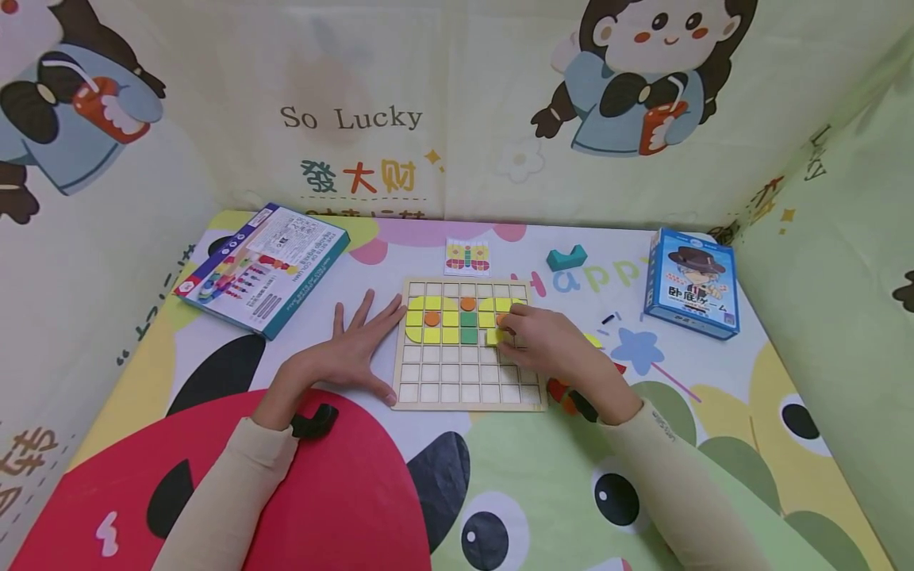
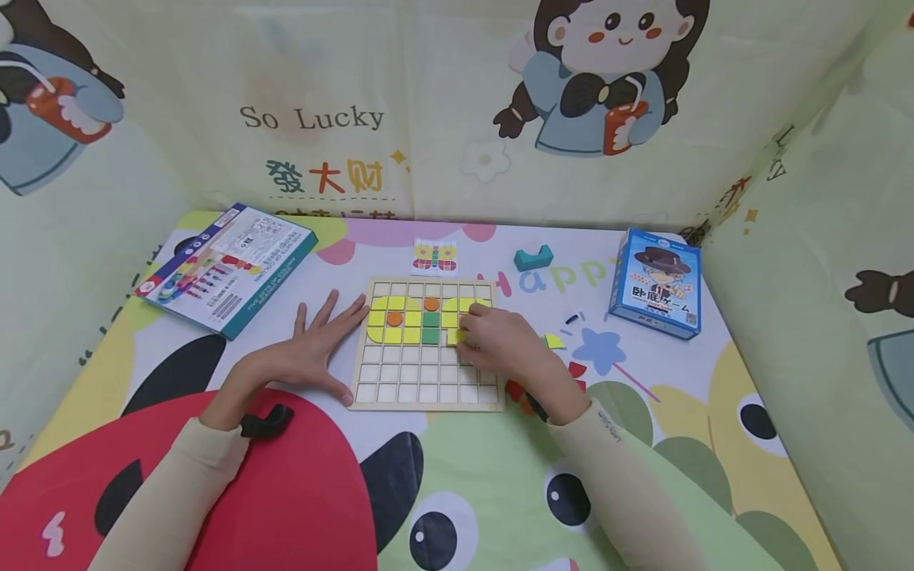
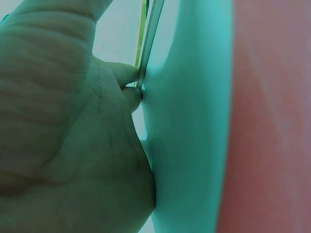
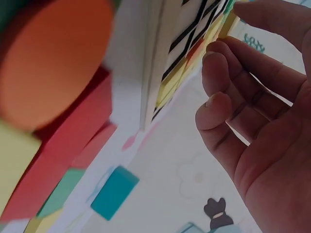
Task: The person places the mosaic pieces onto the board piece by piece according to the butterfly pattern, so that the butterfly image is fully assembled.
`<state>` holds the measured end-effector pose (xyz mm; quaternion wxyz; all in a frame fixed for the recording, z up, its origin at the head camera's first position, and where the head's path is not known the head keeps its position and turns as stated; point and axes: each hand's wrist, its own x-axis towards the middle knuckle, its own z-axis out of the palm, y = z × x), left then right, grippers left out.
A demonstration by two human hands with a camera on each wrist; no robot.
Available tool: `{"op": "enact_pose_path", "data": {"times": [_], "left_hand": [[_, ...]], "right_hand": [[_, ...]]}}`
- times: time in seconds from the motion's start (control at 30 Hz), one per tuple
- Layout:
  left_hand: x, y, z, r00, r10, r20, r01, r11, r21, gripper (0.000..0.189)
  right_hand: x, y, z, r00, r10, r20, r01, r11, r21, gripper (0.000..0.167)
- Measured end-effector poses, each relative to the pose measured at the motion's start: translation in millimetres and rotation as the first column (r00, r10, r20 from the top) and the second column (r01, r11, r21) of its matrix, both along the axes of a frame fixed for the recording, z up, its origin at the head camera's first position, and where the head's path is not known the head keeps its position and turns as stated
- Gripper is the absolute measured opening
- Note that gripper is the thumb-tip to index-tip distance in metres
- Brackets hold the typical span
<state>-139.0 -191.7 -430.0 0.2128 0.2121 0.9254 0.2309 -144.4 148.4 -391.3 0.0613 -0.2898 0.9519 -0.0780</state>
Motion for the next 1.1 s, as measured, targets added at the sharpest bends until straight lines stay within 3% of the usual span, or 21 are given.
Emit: {"op": "enact_pose_path", "data": {"times": [0.7, 0.97, 1.1], "left_hand": [[-1.0, -0.1, -1.3, 1.000, 0.000, -0.008, 0.000, 1.000, 0.003, 0.144], [-0.5, 0.7, -0.5, 1.000, 0.002, -0.006, -0.002, 1.000, 0.002, 0.143], [-0.5, 0.6, -0.1, 1.000, -0.001, 0.001, 0.001, 1.000, -0.007, 0.143]], "right_hand": [[-2.1, -11.1, -6.7, 1.000, -0.023, 0.003, 0.023, 0.999, 0.041, 0.034], [4.2, 16.0, 0.5, 0.989, -0.131, 0.069, 0.133, 0.991, -0.031, 0.040], [10.3, 41.0, 1.0, 0.983, -0.162, 0.087, 0.168, 0.984, -0.066, 0.035]]}}
